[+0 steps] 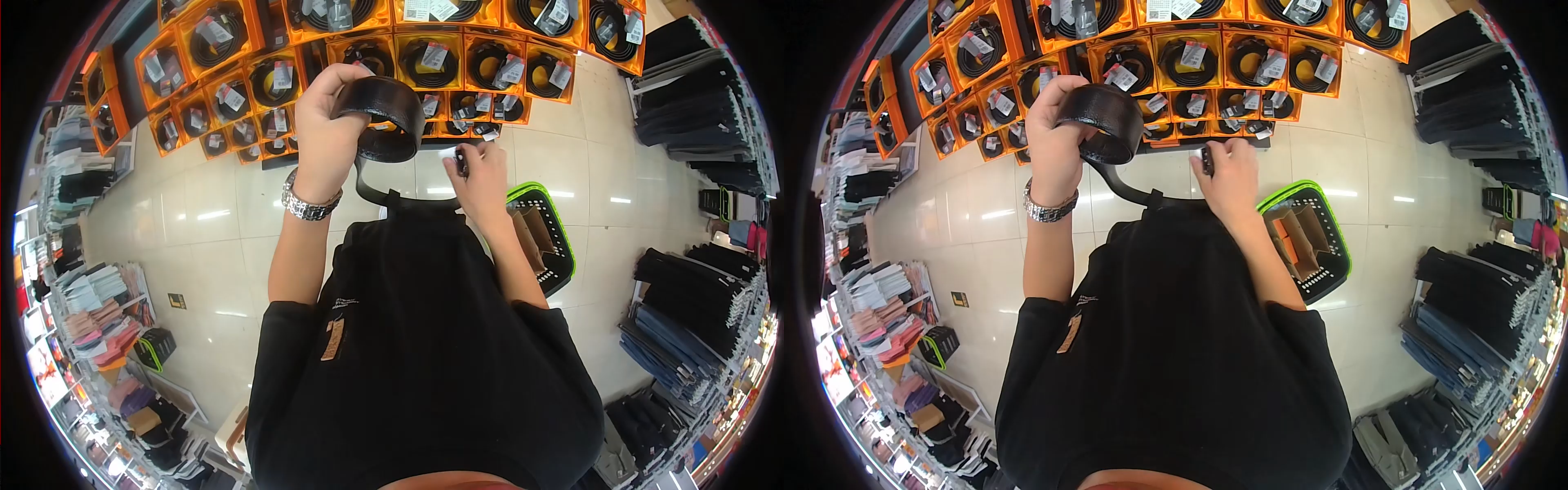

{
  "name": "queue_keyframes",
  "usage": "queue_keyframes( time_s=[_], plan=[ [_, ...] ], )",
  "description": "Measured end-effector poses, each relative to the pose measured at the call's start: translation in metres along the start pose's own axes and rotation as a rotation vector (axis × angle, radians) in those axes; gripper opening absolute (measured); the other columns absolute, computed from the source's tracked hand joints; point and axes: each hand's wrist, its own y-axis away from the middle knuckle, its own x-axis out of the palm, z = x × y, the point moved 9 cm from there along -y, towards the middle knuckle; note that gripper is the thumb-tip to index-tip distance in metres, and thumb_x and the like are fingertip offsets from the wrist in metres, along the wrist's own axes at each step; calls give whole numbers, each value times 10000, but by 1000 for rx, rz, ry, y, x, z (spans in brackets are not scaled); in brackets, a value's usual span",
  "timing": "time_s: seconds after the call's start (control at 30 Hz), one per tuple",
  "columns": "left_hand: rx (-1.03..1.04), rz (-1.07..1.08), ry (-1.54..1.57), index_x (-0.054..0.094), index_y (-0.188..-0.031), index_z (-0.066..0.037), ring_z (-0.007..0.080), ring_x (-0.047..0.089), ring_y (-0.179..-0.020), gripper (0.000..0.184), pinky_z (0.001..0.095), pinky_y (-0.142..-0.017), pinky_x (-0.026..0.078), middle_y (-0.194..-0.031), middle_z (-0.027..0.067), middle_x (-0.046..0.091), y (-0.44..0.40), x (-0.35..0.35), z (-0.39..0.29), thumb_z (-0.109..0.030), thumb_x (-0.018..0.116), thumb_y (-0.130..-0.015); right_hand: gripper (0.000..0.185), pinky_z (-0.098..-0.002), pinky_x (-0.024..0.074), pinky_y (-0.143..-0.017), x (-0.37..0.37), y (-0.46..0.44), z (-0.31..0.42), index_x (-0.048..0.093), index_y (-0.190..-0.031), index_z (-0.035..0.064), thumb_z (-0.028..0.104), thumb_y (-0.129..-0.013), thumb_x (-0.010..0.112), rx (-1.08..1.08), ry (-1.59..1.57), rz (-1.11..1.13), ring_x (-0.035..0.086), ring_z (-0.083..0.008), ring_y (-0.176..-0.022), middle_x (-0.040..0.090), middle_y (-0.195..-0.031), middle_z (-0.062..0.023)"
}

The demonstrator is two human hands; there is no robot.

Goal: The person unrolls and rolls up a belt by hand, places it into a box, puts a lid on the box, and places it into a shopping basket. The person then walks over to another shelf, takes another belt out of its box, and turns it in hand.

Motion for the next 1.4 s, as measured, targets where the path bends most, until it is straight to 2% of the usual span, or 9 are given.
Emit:
queue_keyframes(
  time_s=[0.1, 0.27, 0.53, 0.8, 0.87, 1.03, 1.07, 1.3, 1.4],
  plan=[
    [-73, 32, 91, 575, -991, -10, 35, 535, -723, 363, 176, -587, 412, -889, 17, 612, 3, 2, 3, 158, 430, -704, 225, -398, 444, -771, -20, -2, 3, 610, -911, 11, 174, -788, 704, -174, -132, -197, 531, -313, -913, 553, -946, -127],
    [-94, 95, 344, 577, -1000, -22, 31, 501, -612, 353, 170, -510, 382, -855, 13, 612, 4, 25, 5, 144, 414, -735, 156, -266, 475, -719, 14, -5, 14, 554, -992, 5, 146, -930, 580, 135, -1181, 212, 566, -83, -828, 629, -1036, -75],
    [-134, 122, 339, 583, -1014, -34, 27, 490, -577, 350, 162, -486, 365, -851, 14, 616, 5, 37, 12, 133, 398, -769, 367, -261, 451, -860, 49, -3, 44, 569, -1150, 21, 220, -865, 684, 211, -1733, 653, 564, -90, -938, 622, -1027, -15],
    [-36, 235, 45, 600, -1029, -7, 67, 560, -707, 351, 198, -631, 453, -885, 12, 617, -5, 7, 7, 134, 497, -725, 385, -288, 507, -755, 45, -1, 30, 569, -1106, -7, 200, -818, 717, 178, -1420, 887, 635, -168, -779, 624, -888, -73],
    [2, 275, -174, 616, -1004, -4, 95, 600, -857, 422, 218, -744, 479, -933, 24, 637, -6, 4, 13, 156, 500, -631, 407, -273, 507, -741, 31, -13, 31, 560, -1150, -5, 228, -843, 689, 148, -1432, 792, 627, -158, -757, 633, -915, -84],
    [-49, 419, -638, 640, -959, -7, 108, 611, -791, 274, 247, -730, 483, -847, 38, 646, -4, 13, 27, 31, 613, -689, 614, -262, 463, -832, 4, -28, 43, 504, -1265, -4, 336, -807, 732, 51, -1243, 576, 559, -114, -930, 598, -1056, -56],
    [-20, 431, -665, 645, -958, -16, 130, 622, -767, 268, 257, -718, 489, -828, 59, 652, -4, 17, 25, 7, 626, -691, 561, -251, 441, -860, 5, -26, 47, 531, -1257, 16, 165, -773, 773, 80, -1320, 555, 533, -99, -997, 534, -1194, -43],
    [106, 491, -830, 657, -952, -39, 219, 657, -733, 256, 293, -688, 509, -774, 125, 653, -2, 39, 17, -69, 677, -699, 476, -226, 437, -787, 26, -18, 46, 563, -1161, -1, 133, -755, 773, 214, -1107, 490, 518, -73, -902, 588, -1001, -9],
    [102, 451, -736, 606, -1103, -74, 195, 654, -807, 398, 298, -735, 504, -855, 101, 653, -3, 36, 18, -82, 698, -716, 413, -221, 442, -751, 19, -21, 46, 576, -1128, -1, 126, -773, 746, 190, -1138, 388, 523, -66, -850, 586, -963, -11]
  ],
)
